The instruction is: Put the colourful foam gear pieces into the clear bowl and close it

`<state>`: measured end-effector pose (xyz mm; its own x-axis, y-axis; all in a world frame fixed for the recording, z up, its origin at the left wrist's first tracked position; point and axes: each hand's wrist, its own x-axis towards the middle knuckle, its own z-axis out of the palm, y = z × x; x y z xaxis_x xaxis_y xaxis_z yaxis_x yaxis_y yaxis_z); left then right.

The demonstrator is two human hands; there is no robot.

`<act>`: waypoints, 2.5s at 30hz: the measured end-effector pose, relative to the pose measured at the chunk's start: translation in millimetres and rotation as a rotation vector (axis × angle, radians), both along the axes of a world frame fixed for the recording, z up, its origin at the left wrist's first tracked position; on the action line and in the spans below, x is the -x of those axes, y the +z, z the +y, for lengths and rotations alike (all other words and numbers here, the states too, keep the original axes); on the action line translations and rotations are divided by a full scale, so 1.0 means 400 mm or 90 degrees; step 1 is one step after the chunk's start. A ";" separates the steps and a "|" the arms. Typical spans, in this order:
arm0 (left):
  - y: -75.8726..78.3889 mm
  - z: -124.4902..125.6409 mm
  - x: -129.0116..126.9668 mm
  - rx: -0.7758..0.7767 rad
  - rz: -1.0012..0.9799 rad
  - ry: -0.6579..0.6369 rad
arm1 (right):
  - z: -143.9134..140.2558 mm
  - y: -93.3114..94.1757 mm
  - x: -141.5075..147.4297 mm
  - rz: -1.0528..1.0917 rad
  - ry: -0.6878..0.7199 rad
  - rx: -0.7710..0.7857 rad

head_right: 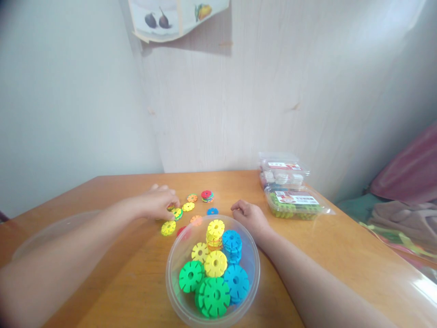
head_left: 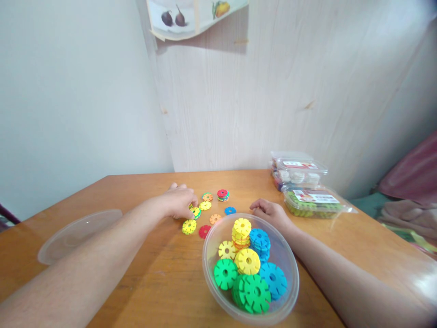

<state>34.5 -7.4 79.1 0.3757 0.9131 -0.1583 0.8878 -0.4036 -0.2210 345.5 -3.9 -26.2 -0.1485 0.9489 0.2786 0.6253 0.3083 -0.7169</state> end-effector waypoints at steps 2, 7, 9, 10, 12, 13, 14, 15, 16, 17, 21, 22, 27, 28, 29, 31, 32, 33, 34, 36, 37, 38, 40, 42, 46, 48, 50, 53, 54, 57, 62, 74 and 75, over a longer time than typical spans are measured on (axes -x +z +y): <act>0.000 0.000 0.000 0.000 -0.005 -0.004 | 0.001 -0.001 -0.001 -0.001 0.004 -0.001; 0.018 0.003 0.013 -0.030 -0.030 0.001 | 0.003 -0.004 -0.002 0.003 0.004 -0.005; 0.042 -0.008 0.011 -0.044 -0.051 0.000 | 0.003 -0.004 -0.002 0.002 0.002 -0.005; 0.058 -0.019 0.006 -0.049 -0.066 -0.007 | 0.003 -0.004 -0.002 0.001 0.002 -0.006; 0.091 -0.054 -0.015 -0.056 -0.103 -0.047 | 0.003 -0.003 -0.002 -0.001 0.001 -0.007; 0.107 -0.076 -0.030 -0.057 -0.123 -0.080 | 0.003 -0.003 -0.002 -0.002 0.001 -0.006; 0.120 -0.101 -0.047 -0.061 -0.140 -0.118 | 0.003 -0.003 -0.002 -0.002 0.001 -0.005; 0.132 -0.127 -0.066 -0.066 -0.152 -0.155 | 0.003 -0.003 -0.002 -0.003 -0.001 -0.004; 0.140 -0.152 -0.085 -0.064 -0.158 -0.187 | 0.004 -0.003 -0.002 -0.003 0.000 -0.003; 0.145 -0.175 -0.103 -0.059 -0.160 -0.212 | 0.004 -0.004 -0.002 -0.004 0.001 -0.003; 0.137 -0.231 -0.157 -0.037 -0.119 -0.258 | 0.003 -0.005 -0.002 -0.008 0.004 -0.013; 0.130 -0.235 -0.164 -0.036 -0.109 -0.266 | 0.003 -0.006 -0.002 -0.008 0.005 -0.016; 0.101 -0.233 -0.181 -0.032 -0.098 -0.295 | 0.003 -0.007 -0.002 0.004 0.005 -0.013; 0.099 -0.234 -0.182 -0.028 -0.101 -0.294 | 0.002 -0.007 -0.001 0.005 0.004 -0.012; 0.099 -0.235 -0.183 -0.024 -0.103 -0.291 | 0.002 -0.007 -0.001 0.007 0.003 -0.011; 0.105 -0.237 -0.183 -0.019 -0.109 -0.284 | 0.001 -0.006 -0.001 0.012 0.001 -0.010; 0.110 -0.237 -0.180 -0.020 -0.118 -0.281 | 0.000 -0.006 -0.001 0.014 0.001 -0.010; 0.116 -0.235 -0.175 -0.022 -0.129 -0.275 | 0.000 -0.006 -0.001 0.016 0.002 -0.011; 0.122 -0.231 -0.167 -0.026 -0.142 -0.268 | 0.000 -0.005 -0.002 0.016 0.004 -0.011; 0.135 -0.214 -0.142 -0.039 -0.172 -0.248 | 0.001 -0.005 -0.003 0.013 0.007 -0.011; 0.139 -0.201 -0.125 -0.049 -0.182 -0.232 | 0.001 -0.005 -0.003 0.010 0.007 -0.010; 0.142 -0.187 -0.105 -0.061 -0.188 -0.212 | 0.002 -0.005 -0.003 0.007 0.007 -0.007; 0.138 -0.155 -0.064 -0.085 -0.185 -0.161 | 0.003 -0.005 -0.003 0.002 0.004 0.000; 0.122 -0.128 -0.026 -0.082 -0.160 -0.119 | 0.003 -0.004 -0.003 -0.001 0.000 0.010; 0.065 -0.108 0.014 -0.017 -0.085 -0.078 | 0.002 -0.001 -0.003 -0.003 0.000 0.016; 0.040 -0.114 0.016 0.008 -0.063 -0.067 | 0.001 0.001 -0.003 -0.001 0.003 0.011; 0.022 -0.120 0.012 0.024 -0.045 -0.054 | 0.000 0.001 -0.002 0.001 0.002 0.010; 0.008 -0.123 0.006 0.031 -0.025 -0.051 | -0.002 0.002 -0.002 0.000 -0.003 0.015; 0.006 -0.122 0.005 0.029 -0.023 -0.056 | -0.003 0.002 -0.001 -0.001 -0.004 0.016; 0.002 -0.116 0.005 0.023 -0.025 -0.077 | -0.004 0.004 -0.001 -0.004 -0.003 0.011; -0.001 -0.108 0.002 0.032 -0.025 -0.078 | -0.001 0.002 -0.003 -0.007 0.001 0.008; 0.101 -0.154 -0.033 -0.023 -0.170 -0.132 | 0.005 -0.008 -0.006 0.003 0.005 0.022; 0.116 -0.168 -0.050 -0.021 -0.192 -0.152 | 0.006 -0.008 -0.006 0.005 0.005 0.018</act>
<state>54.4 -74.5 125.5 0.6030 0.7975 0.0196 0.7973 -0.6033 0.0194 347.8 -1.6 -29.4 -0.1544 0.9552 0.2526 0.6169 0.2929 -0.7305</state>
